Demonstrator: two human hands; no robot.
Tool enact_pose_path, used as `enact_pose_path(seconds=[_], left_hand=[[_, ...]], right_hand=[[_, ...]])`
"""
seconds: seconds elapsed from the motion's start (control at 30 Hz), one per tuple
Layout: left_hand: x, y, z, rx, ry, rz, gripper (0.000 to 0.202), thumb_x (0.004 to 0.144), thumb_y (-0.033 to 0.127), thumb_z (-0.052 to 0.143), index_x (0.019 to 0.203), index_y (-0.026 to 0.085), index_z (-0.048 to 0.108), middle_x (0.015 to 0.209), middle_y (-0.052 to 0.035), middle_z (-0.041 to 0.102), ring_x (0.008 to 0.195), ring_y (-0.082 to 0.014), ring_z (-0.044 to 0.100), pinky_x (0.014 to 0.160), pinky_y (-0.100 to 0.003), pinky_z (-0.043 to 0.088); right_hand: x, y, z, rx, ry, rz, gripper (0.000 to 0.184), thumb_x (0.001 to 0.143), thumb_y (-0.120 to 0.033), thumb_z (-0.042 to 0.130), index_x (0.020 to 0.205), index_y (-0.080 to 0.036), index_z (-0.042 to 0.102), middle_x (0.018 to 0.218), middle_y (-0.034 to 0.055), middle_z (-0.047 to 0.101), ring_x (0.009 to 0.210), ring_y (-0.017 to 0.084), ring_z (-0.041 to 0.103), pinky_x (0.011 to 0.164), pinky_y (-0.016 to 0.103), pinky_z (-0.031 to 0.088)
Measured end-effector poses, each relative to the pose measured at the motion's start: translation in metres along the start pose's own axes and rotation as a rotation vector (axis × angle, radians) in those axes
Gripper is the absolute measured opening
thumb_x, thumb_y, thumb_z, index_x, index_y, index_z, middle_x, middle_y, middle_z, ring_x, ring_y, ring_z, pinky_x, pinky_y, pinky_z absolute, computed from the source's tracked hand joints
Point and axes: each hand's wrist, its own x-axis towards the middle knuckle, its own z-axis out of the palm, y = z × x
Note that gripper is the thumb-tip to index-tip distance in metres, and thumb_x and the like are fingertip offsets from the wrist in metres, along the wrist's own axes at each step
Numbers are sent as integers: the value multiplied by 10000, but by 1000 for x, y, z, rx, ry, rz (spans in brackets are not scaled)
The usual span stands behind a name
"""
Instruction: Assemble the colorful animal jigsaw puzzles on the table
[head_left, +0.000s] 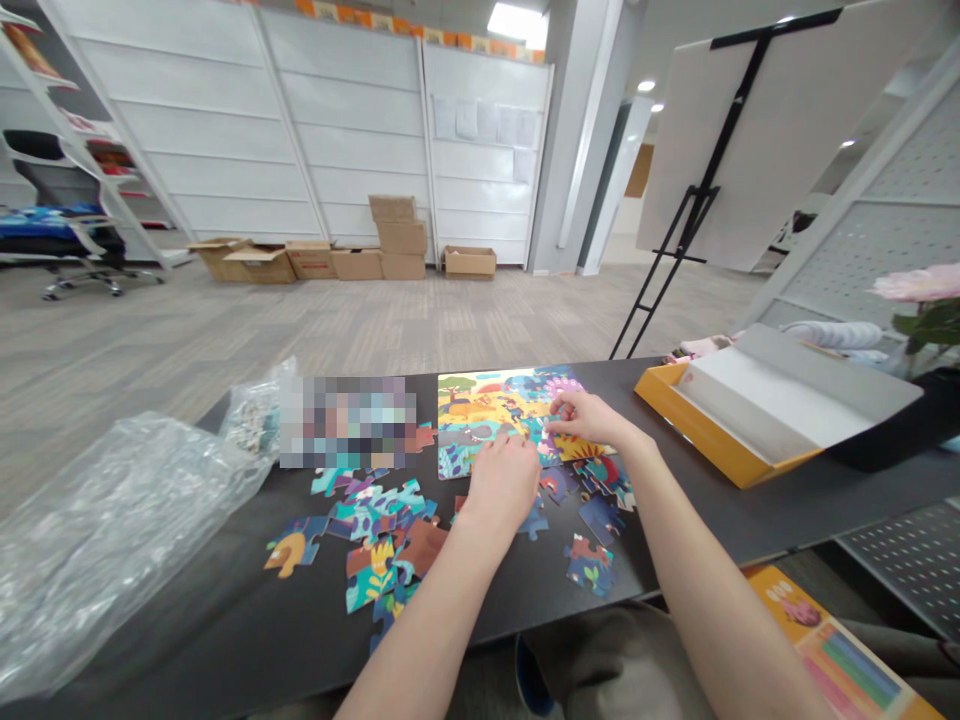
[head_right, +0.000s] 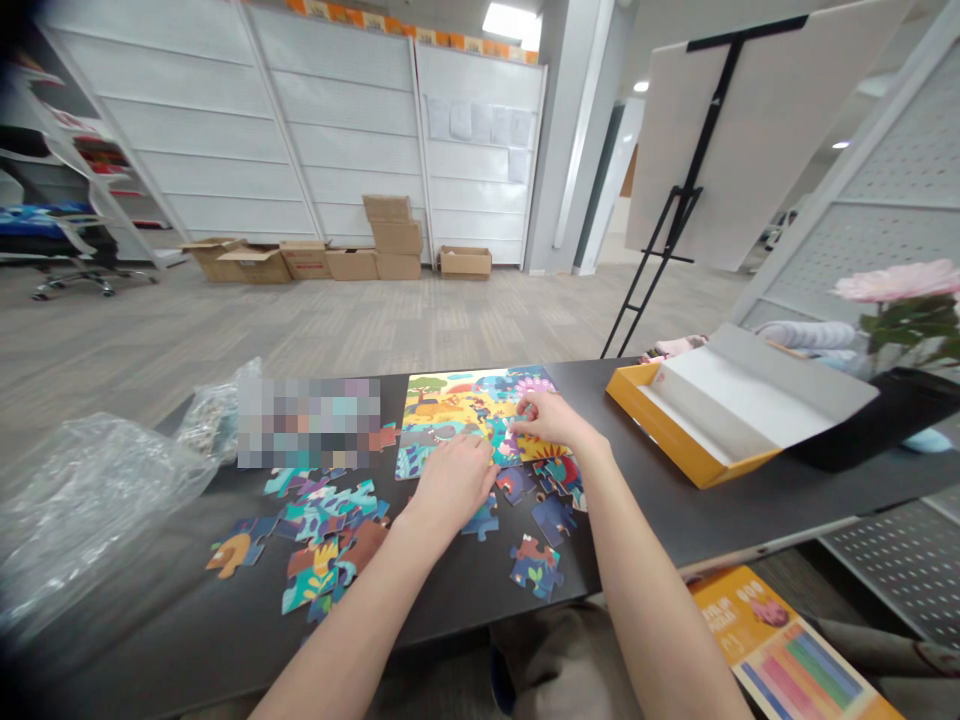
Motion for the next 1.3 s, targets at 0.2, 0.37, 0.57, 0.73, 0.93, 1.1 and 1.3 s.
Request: enact_pose_path(seconds=[0.2,0.37,0.57,0.73,0.93,1.1,1.3], left_hand=[[0,-2,5,-2,24,-36,191,969,228,530,1026,125,681,1034,-149,707,1069,-279,650,873,-375,528],[0,-1,2,28,21,-36,220,971,266,546,1057,113,679,1076,-157,694,1058,-287,650,864,-393,538],[-1,-1,4,30,27,-56,241,955,331,601,1067,137,691,1089,-137,697,1095,-285,632,896,-388,526],[-1,-1,6,25,33,-55,239,971,306,566,1064,126,694,1088,-151,695,1104,-291,624,903,-409,524],[-1,1,4,27,31,-88,229,971,304,566,1076,145,694,1096,-150,694,1096,-274,624,915,-383,508],[-1,1,3,33,44,-109,240,969,329,568,1067,152,699,1098,-147,690,1077,-281,626,912,-396,505],[-1,1,1,34,43,-120,240,948,339,599,1057,153,705,1143,-161,677,1089,-299,622,907,-416,506]], right_hand=[[3,3,5,13,8,-26,280,765,-415,740,903,-184,663,724,2,646,643,148,568,608,255,419],[4,4,8,40,15,-46,255,774,-396,728,903,-184,669,735,2,648,644,144,574,596,248,414],[5,7,8,-14,42,-39,308,772,-437,738,935,-179,694,741,11,660,660,160,590,624,261,418],[7,11,10,-36,63,-48,307,759,-430,741,937,-181,710,730,9,664,653,168,597,627,269,420],[10,10,14,7,45,-102,278,788,-413,704,920,-170,730,719,3,651,627,146,566,614,258,406],[11,7,15,22,29,-107,232,801,-373,694,922,-185,761,750,10,688,621,139,559,616,251,408],[12,3,16,31,17,-121,215,808,-346,686,927,-188,770,748,14,699,614,139,557,602,246,405]])
